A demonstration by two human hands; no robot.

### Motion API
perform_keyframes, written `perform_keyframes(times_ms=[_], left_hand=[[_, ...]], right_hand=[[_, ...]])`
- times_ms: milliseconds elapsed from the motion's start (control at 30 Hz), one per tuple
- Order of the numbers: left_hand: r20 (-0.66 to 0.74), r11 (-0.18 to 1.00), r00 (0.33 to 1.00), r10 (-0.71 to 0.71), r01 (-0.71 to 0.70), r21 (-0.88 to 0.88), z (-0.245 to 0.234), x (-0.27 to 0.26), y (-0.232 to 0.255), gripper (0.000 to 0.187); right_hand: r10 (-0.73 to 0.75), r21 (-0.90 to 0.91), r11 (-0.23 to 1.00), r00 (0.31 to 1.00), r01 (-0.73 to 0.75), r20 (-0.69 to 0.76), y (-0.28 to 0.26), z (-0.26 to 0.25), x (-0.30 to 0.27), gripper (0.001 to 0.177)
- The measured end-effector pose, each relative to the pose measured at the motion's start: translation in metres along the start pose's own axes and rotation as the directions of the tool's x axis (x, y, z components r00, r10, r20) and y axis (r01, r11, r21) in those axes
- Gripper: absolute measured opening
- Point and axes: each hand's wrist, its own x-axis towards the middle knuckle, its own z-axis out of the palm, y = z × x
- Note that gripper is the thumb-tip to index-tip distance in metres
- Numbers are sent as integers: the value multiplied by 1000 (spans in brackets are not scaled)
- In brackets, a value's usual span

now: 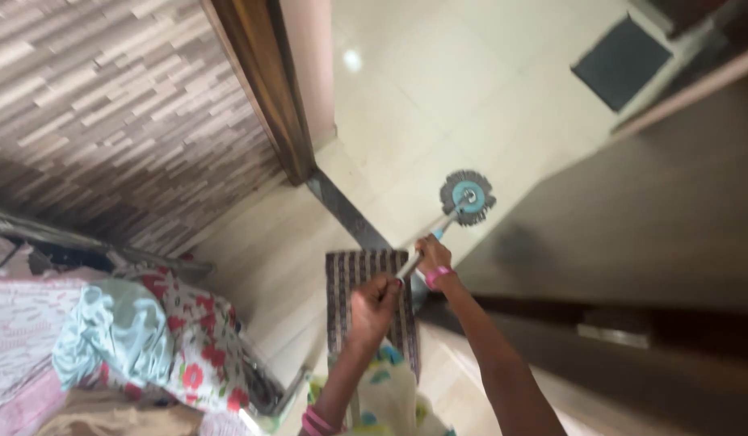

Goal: Mopping the floor with a spin mop.

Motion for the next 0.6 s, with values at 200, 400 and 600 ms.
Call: perform_keyframes(times_ms=[200,400,600], left_hand=[[-137,999,990,-24,18,-41,27,57,-25,8],[-364,981,914,-178,135,-141,49,83,-91,8],[-479,966,852,-213,109,-237,42,109,-111,10]], right_hand=[[-48,1,999,993,48,108,18,10,90,9],[-187,28,982,957,185,220,13,48,164,6],[-445,66,896,884,440,146,-2,98,223,10]])
